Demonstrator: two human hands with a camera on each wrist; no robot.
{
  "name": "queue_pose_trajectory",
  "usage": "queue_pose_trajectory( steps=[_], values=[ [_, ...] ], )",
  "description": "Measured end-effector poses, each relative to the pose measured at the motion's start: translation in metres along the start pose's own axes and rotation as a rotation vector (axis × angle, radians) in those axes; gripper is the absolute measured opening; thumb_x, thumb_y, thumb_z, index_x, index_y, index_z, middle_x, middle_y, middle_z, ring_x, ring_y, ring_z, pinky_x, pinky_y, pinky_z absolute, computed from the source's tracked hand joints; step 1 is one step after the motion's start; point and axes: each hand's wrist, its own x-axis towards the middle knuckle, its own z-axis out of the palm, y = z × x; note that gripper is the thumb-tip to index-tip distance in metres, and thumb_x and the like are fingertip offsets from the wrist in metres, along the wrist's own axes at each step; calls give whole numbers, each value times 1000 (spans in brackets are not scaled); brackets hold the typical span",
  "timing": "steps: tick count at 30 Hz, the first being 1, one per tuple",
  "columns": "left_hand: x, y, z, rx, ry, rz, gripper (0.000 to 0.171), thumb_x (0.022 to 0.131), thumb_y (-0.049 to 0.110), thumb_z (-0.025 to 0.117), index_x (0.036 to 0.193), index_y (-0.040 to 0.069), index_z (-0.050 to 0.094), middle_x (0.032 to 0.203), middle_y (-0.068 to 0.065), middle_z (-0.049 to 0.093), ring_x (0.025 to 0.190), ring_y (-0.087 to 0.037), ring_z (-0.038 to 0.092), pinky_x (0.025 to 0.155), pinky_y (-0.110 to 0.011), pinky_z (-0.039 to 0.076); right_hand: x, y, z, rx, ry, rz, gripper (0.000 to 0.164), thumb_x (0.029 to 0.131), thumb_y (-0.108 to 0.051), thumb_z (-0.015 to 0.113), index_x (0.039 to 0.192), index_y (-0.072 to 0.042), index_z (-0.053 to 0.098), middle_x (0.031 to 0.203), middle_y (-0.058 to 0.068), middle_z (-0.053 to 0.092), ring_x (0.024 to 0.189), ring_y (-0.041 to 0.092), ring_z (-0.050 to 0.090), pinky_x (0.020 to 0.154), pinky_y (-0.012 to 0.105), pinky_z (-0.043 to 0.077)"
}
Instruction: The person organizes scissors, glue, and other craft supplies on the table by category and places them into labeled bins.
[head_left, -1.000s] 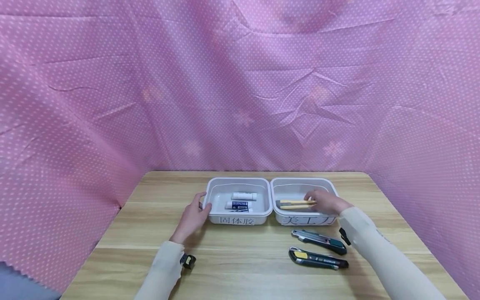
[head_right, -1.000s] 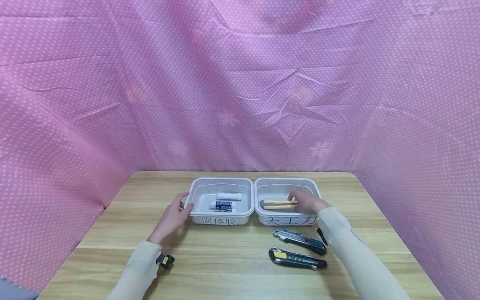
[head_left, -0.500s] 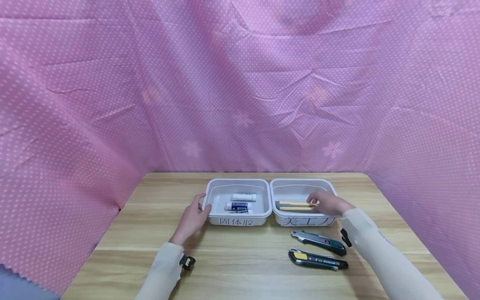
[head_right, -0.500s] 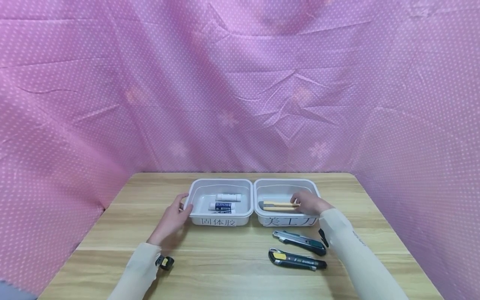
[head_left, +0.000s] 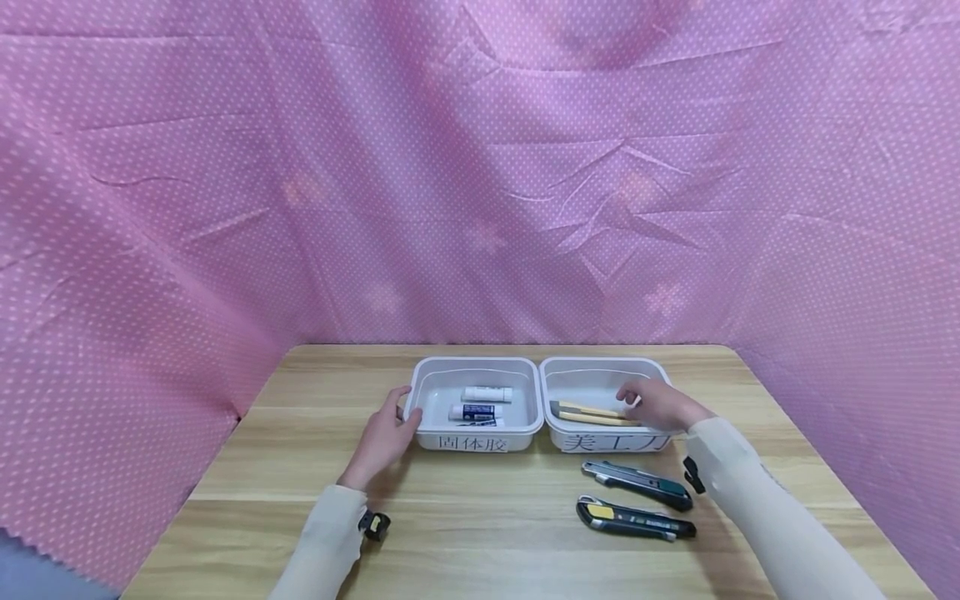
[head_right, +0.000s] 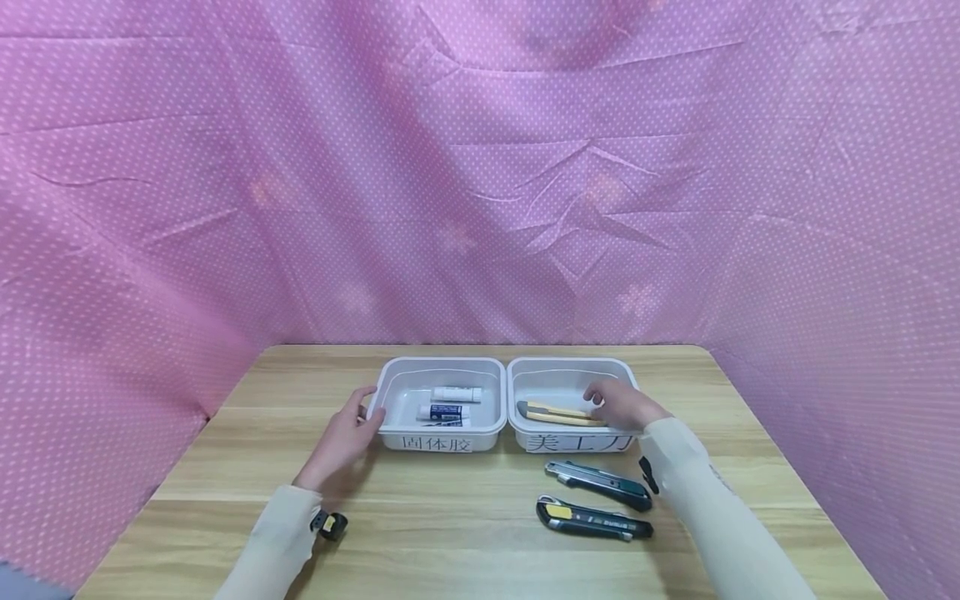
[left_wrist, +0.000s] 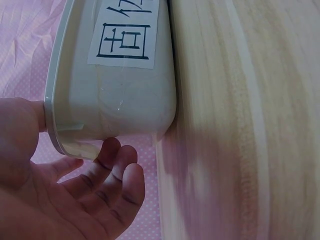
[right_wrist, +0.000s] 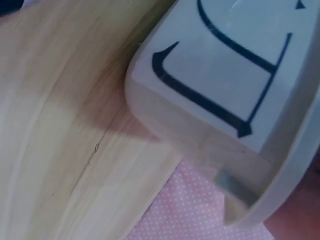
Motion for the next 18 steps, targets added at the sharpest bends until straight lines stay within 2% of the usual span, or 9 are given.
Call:
queue_pose_trajectory(
  steps=[9,13,18],
  values=[
    [-1,2,-1,1,1,2,56,105,28,55,155,9,38,99,-12,65,81,-20,61,68,-30,51,-3,-9,-1,42,76,-78,32,98,-8,65,129,2,63,120,19,66,106,28,63,91,48,54],
    [-1,2,-2,-2,-1,-1,56,105,28,55,155,9,37,99,-12,65,82,-20,61,68,-30,51,-7,-15,-3,35,123,-121,34,100,-12,64,131,3,62,123,22,65,110,32,63,93,49,55],
    [-1,2,-1,3,3,3,56,105,28,55,155,9,38,99,-11,65,82,-20,61,69,-30,50,-16,-24,-3,0,227,-161,36,101,-15,63,133,2,61,131,24,62,117,40,61,97,55,52]
  ],
)
